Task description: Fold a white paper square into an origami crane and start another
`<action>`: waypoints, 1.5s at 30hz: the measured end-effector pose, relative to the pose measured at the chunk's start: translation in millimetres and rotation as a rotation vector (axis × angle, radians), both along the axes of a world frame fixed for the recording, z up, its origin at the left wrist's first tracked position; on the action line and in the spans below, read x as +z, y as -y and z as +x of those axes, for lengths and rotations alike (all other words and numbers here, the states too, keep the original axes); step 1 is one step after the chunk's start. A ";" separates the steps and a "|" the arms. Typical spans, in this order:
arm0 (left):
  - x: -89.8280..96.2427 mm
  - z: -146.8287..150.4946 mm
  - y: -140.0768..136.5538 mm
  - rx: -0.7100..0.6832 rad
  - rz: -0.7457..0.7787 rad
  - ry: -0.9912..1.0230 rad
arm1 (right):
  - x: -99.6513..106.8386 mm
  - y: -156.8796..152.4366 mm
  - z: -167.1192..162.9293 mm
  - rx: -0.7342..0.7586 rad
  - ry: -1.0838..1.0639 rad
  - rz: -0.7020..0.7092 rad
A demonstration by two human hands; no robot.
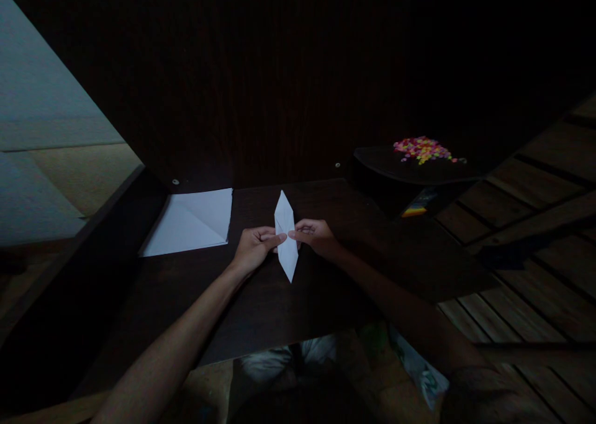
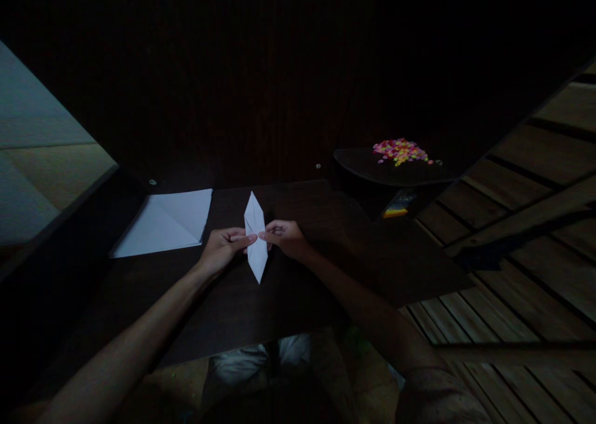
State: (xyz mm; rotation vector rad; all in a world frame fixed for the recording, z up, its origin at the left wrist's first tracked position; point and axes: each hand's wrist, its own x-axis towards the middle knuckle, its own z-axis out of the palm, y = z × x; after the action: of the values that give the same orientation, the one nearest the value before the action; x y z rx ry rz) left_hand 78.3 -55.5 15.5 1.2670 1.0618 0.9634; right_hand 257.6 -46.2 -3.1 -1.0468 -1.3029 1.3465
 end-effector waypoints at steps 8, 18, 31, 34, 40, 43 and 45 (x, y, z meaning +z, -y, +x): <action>-1.4 -1.2 -2.7 -0.031 -0.051 0.057 | 1.9 0.2 -0.4 -0.023 -0.015 0.012; 0.9 0.4 0.7 0.028 0.002 0.059 | 2.0 1.2 -1.3 -0.007 -0.023 -0.036; 2.7 3.4 2.8 0.019 0.024 0.096 | 3.9 2.8 -0.8 -0.028 0.033 -0.037; 2.2 4.3 3.7 0.018 0.040 0.073 | 5.0 4.6 -0.6 0.013 0.022 -0.055; 3.0 4.2 4.3 0.077 0.144 0.023 | 6.3 6.7 -0.4 0.065 0.016 -0.055; 3.7 3.3 3.8 0.101 0.156 -0.012 | 5.2 6.9 -0.8 0.071 0.015 -0.055; 2.8 2.7 3.3 0.113 0.155 -0.025 | 4.4 6.9 -1.3 0.066 0.021 -0.057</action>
State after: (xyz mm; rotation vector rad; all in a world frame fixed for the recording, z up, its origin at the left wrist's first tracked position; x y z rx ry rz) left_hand 81.0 -58.8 18.4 1.3602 1.1044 1.1362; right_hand 256.4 -53.1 1.3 -1.0674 -1.3322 1.4327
